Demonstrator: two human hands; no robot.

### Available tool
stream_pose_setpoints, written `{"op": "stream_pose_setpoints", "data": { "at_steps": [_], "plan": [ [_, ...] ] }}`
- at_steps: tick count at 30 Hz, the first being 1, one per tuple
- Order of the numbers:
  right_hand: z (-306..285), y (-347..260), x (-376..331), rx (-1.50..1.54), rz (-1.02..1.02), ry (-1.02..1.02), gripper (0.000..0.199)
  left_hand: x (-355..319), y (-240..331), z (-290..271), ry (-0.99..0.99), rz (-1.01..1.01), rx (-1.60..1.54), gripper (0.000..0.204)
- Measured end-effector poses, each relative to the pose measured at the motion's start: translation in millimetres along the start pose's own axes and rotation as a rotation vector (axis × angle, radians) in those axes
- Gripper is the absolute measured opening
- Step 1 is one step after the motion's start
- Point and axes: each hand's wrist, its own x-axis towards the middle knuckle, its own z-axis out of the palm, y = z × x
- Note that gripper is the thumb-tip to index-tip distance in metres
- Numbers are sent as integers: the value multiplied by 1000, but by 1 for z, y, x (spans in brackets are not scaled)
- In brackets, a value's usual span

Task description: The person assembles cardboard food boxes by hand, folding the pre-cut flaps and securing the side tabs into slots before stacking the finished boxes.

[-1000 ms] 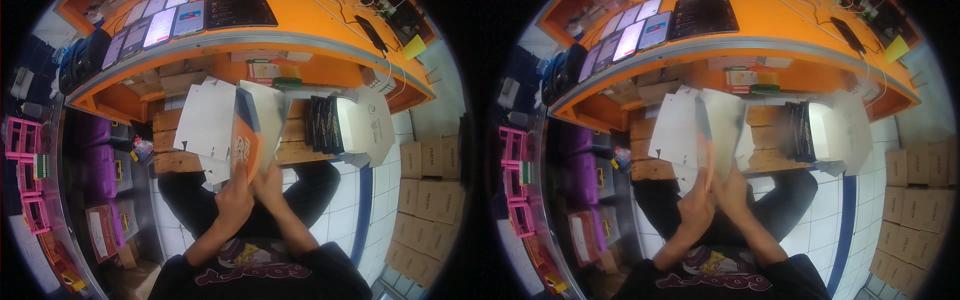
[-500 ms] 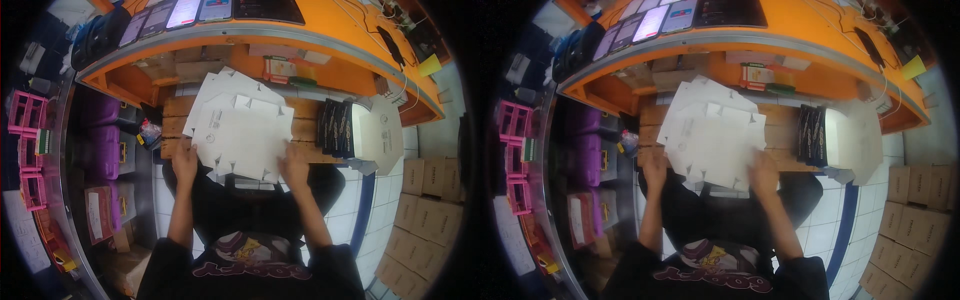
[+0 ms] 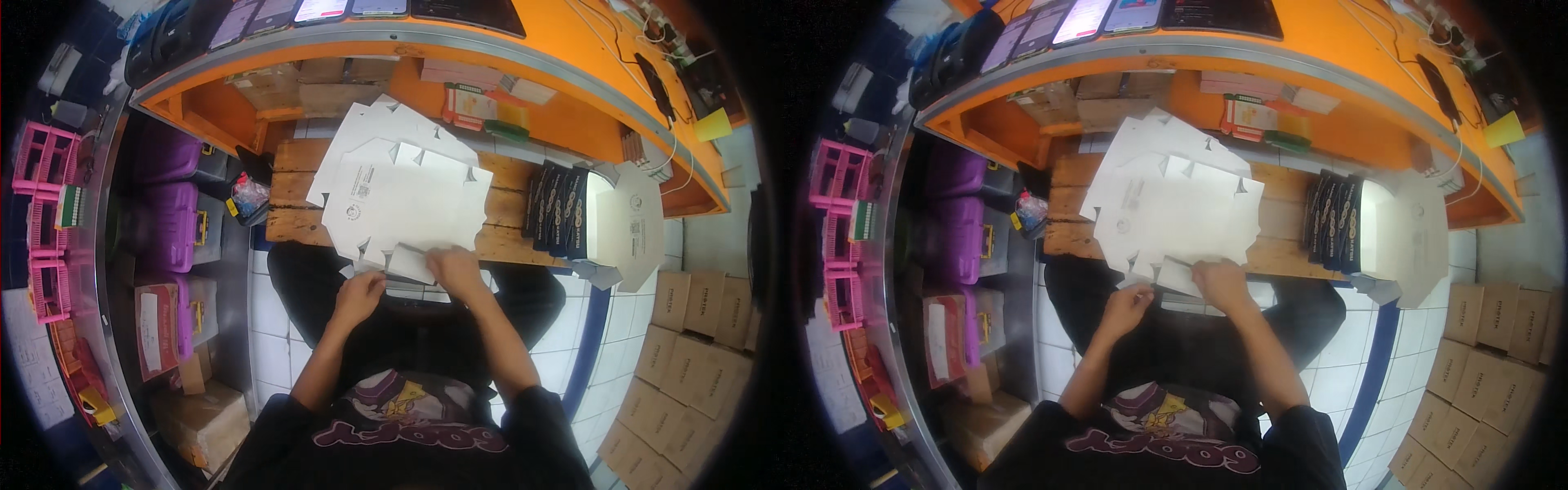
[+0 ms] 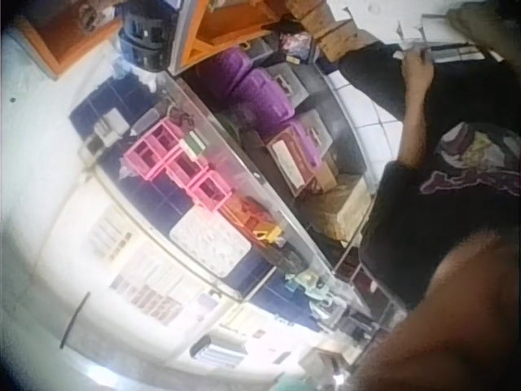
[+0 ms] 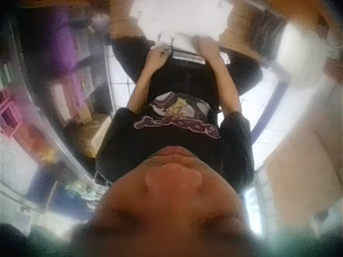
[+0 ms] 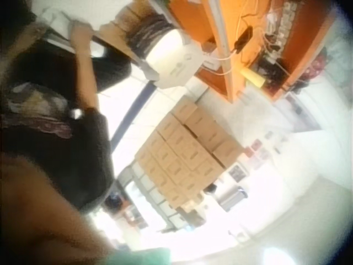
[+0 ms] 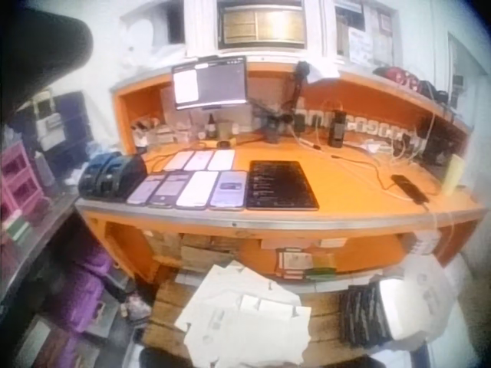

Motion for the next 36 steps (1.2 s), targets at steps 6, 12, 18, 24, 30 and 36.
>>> {"op": "stream_pose_setpoints", "data": {
  "at_steps": [6, 12, 18, 24, 30, 36],
  "plan": [
    [-51, 0, -5, 776, 179, 148, 20, 14, 41, 5, 556, 275, -183, 34],
    [-66, 15, 1, 974, 91, 75, 21, 56, 85, -13, 613, 482, -105, 29],
    [-80, -16, 5, 790, 112, 27, 18, 57, 114, -20, 493, 820, 267, 21],
    [-91, -22, -4, 644, -89, 212, 17, 66, 96, -24, 356, 740, 170, 34],
    [-127, -44, -15, 410, -127, 174, 22, 49, 122, -39, 341, 875, 156, 33],
    [-141, -48, -17, 807, 212, 108, 27, 20, 147, -41, 384, 999, 99, 26]
  ]
}}
